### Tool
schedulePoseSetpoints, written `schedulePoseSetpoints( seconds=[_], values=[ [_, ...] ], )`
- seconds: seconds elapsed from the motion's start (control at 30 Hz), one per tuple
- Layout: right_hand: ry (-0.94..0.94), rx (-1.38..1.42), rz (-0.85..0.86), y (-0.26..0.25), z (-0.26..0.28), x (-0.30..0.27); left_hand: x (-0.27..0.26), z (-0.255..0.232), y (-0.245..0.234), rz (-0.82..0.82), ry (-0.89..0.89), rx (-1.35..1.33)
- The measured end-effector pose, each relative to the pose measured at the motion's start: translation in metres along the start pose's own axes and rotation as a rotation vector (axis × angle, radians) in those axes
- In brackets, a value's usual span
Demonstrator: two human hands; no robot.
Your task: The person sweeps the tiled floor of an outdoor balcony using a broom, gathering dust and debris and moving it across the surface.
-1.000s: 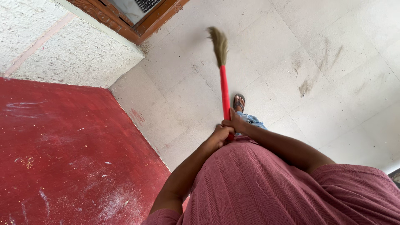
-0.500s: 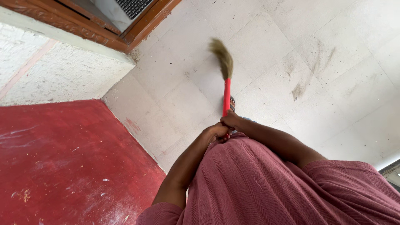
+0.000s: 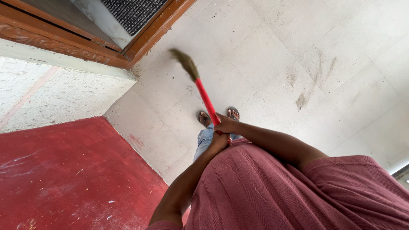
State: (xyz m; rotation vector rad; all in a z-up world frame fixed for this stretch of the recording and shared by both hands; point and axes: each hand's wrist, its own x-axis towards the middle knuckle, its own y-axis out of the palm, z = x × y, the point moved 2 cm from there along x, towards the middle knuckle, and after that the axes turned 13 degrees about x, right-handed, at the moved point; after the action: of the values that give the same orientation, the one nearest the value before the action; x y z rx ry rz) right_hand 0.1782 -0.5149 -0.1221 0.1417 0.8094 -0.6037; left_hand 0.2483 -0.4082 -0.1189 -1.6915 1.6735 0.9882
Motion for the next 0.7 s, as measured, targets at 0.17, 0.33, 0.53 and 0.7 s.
schedulePoseSetpoints(
  seconds=[0.17, 0.33, 0.53, 0.7],
  values=[
    [0.209, 0.185, 0.114, 0.018, 0.046, 0.031, 0.005, -0.019, -0.055, 0.072, -0.385, -0.104],
    [0.500, 0.251, -0.120, 0.026, 0.067, 0.057, 0.011, -0.074, -0.102, 0.275, -0.494, 0.297],
    [0.362, 0.210, -0.346, -0.010, 0.114, 0.048, 0.016, -0.129, -0.124, 0.242, -0.265, 0.354],
    [0.186, 0.140, -0.266, -0.015, 0.140, 0.059, 0.014, -0.140, -0.118, 0.110, -0.140, 0.299]
  ],
)
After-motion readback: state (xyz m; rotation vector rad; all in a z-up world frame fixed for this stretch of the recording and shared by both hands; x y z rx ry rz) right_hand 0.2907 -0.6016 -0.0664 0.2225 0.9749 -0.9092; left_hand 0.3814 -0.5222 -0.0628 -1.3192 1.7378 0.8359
